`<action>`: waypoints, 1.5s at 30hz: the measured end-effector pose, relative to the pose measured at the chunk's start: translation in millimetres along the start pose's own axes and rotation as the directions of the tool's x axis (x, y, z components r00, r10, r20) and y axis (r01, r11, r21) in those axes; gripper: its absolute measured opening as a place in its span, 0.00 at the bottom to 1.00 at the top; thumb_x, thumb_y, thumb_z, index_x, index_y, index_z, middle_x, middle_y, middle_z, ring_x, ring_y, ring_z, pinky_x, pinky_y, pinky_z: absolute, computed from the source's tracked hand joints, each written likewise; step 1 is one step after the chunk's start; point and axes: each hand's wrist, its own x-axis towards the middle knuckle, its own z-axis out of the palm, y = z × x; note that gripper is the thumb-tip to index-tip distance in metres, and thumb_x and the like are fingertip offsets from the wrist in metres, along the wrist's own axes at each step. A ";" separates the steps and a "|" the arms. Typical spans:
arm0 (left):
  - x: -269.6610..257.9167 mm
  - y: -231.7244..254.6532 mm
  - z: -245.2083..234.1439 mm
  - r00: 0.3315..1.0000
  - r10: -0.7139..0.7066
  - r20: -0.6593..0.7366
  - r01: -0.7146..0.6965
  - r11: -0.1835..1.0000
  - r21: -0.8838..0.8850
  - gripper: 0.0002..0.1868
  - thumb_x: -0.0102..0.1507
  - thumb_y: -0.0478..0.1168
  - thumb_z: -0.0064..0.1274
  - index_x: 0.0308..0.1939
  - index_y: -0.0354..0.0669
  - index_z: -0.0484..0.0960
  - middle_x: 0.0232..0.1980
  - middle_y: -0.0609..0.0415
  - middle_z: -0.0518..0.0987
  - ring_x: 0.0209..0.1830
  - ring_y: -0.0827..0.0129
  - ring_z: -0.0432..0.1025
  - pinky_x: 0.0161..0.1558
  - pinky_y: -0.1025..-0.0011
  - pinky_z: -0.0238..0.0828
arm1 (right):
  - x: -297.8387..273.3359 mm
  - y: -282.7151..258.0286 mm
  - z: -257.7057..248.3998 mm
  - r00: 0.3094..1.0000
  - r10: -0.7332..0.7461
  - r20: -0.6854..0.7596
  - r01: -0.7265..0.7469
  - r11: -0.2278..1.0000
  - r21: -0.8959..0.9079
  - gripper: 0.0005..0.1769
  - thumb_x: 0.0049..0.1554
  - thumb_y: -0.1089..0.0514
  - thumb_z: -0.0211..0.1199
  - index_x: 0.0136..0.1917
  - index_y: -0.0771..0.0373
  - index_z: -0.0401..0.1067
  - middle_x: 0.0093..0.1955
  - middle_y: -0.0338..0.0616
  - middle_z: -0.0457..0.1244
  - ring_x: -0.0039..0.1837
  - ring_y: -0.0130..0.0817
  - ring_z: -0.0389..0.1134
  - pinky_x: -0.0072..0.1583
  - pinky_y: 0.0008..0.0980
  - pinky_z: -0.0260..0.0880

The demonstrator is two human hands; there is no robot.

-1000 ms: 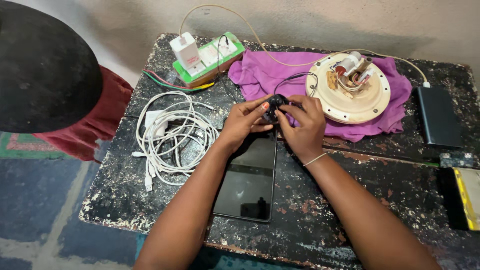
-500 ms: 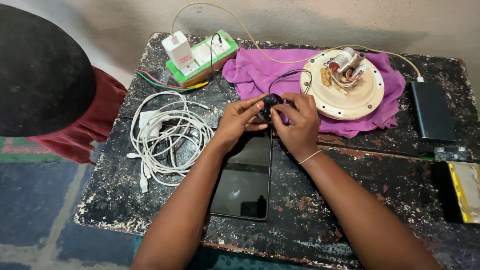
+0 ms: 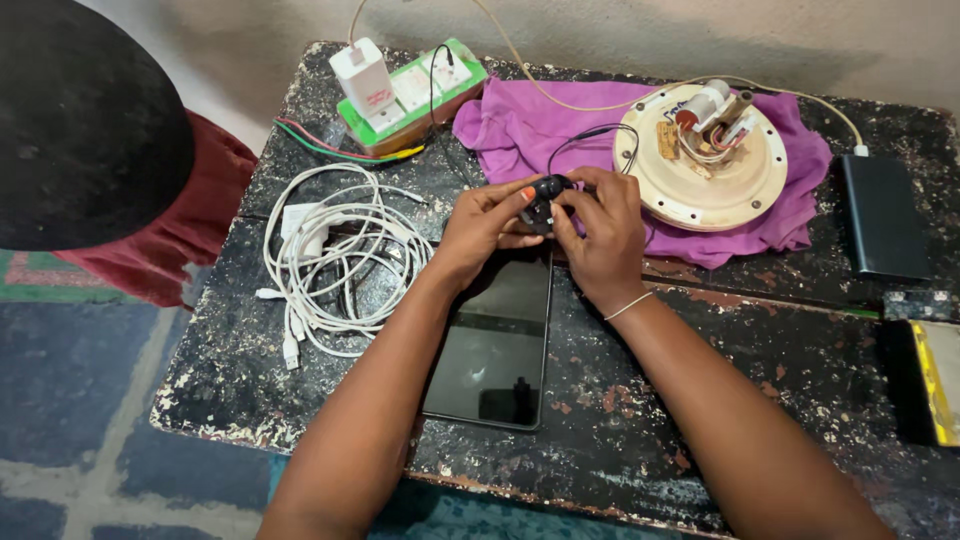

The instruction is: The person holds a small black electronic device and repeatedly opens and closes its casing while seated at a cluttered table. They manipulate the device with both hands, occasionally adjusting its position, but do not connect it to any other component or power source.

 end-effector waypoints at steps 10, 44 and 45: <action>1.3 -3.5 -0.6 1.000 0.002 0.017 -0.002 1.000 0.016 0.24 0.66 0.34 0.56 0.68 0.37 0.76 0.51 0.55 0.82 0.44 0.72 0.78 0.44 0.74 0.82 | 3.0 -4.4 -5.6 0.999 -0.044 -0.005 0.044 0.994 -0.098 0.08 0.54 0.62 0.73 0.48 0.63 0.79 0.60 0.42 0.66 0.62 0.47 0.64 0.62 0.43 0.67; -0.7 -0.3 8.4 1.000 0.012 -0.027 -0.009 0.995 0.102 0.22 0.66 0.33 0.51 0.65 0.34 0.77 0.49 0.49 0.84 0.41 0.66 0.81 0.40 0.73 0.82 | -24.8 108.6 -129.4 0.934 0.354 -0.045 -0.357 0.927 -0.116 0.08 0.59 0.59 0.70 0.48 0.66 0.78 0.49 0.46 0.67 0.51 0.40 0.66 0.53 0.36 0.67; 2.7 0.8 8.3 0.999 0.028 -0.024 -0.026 0.995 0.101 0.22 0.67 0.32 0.51 0.65 0.33 0.77 0.49 0.49 0.84 0.41 0.66 0.81 0.40 0.73 0.82 | -29.1 117.5 -127.8 0.923 0.384 -0.040 -0.386 0.920 -0.070 0.08 0.58 0.59 0.70 0.49 0.65 0.78 0.49 0.44 0.67 0.51 0.38 0.67 0.52 0.35 0.68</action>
